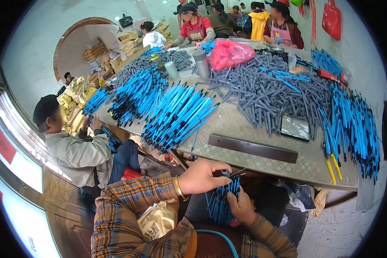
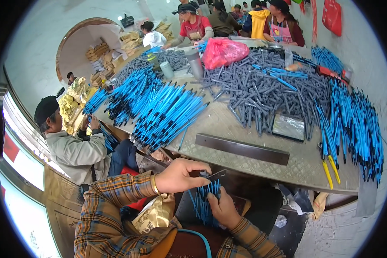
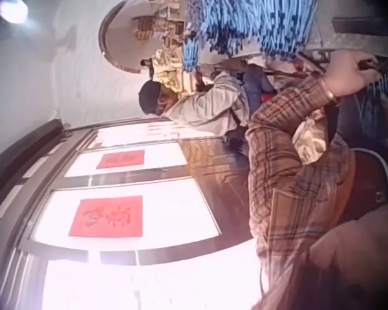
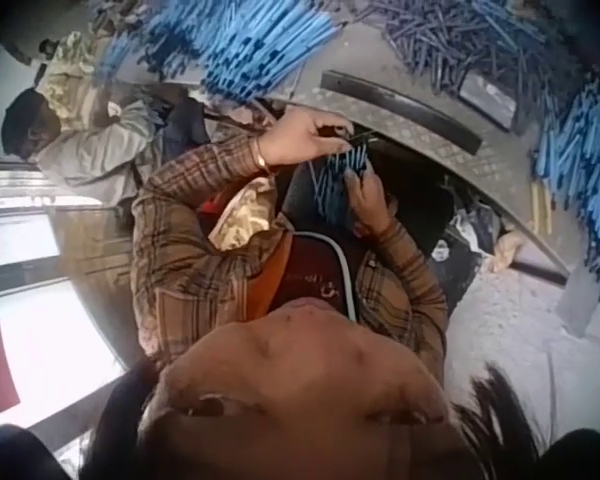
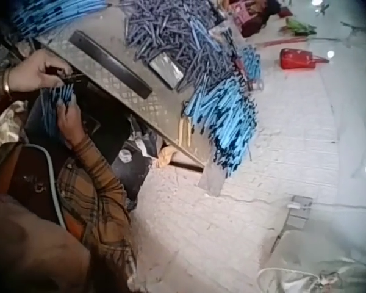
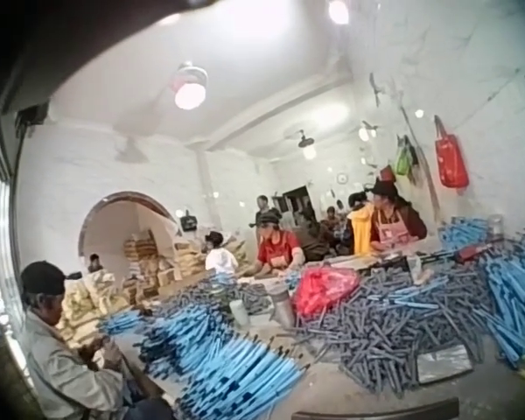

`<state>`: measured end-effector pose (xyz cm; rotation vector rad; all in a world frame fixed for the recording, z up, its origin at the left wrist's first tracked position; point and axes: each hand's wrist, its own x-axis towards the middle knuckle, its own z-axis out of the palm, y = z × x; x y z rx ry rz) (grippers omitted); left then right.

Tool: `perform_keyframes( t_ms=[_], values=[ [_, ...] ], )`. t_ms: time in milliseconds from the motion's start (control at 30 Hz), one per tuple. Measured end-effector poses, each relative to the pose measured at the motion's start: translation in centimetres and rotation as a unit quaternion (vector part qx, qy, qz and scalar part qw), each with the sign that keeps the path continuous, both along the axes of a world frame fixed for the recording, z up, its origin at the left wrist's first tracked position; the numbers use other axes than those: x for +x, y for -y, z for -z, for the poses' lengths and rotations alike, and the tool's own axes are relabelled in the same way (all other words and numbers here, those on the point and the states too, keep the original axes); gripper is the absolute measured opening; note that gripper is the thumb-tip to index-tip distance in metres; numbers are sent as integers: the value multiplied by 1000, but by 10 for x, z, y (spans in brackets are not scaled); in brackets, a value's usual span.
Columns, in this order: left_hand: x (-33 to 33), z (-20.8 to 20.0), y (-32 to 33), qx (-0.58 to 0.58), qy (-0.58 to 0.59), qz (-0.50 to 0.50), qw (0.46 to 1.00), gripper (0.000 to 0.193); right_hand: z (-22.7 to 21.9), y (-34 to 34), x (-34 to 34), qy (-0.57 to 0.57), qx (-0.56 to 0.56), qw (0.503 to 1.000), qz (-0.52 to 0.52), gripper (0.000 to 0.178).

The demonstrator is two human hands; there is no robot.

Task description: The person threads umbrella ribs onto a wire, attaches their tips into a plastic hub, and fastens and cuts the wire using pliers.

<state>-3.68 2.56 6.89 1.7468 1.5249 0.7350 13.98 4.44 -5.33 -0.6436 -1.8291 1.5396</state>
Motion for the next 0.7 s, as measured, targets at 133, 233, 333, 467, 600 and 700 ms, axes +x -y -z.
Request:
perform_keyframes(
  t_ms=[133,233,333,467,600,700],
  values=[
    [3,-11,-5,-26,-1,37,999,25,1,0,10,19,5,1000,12,30],
    [-3,-11,-20,-67,63,79,993,25,7,-19,8,-39,-60,995,-63,31],
    [-20,6,-24,-113,161,100,975,26,-7,-38,7,-28,-124,979,-157,32],
    [-30,7,-34,-125,164,131,970,25,3,-47,5,-5,-136,968,-213,34],
    [-34,15,-31,-130,141,120,974,25,10,-43,1,-10,-123,971,-204,35],
    [-34,17,-26,-85,128,113,982,24,16,-36,-2,-16,-137,971,-198,32]
  ],
)
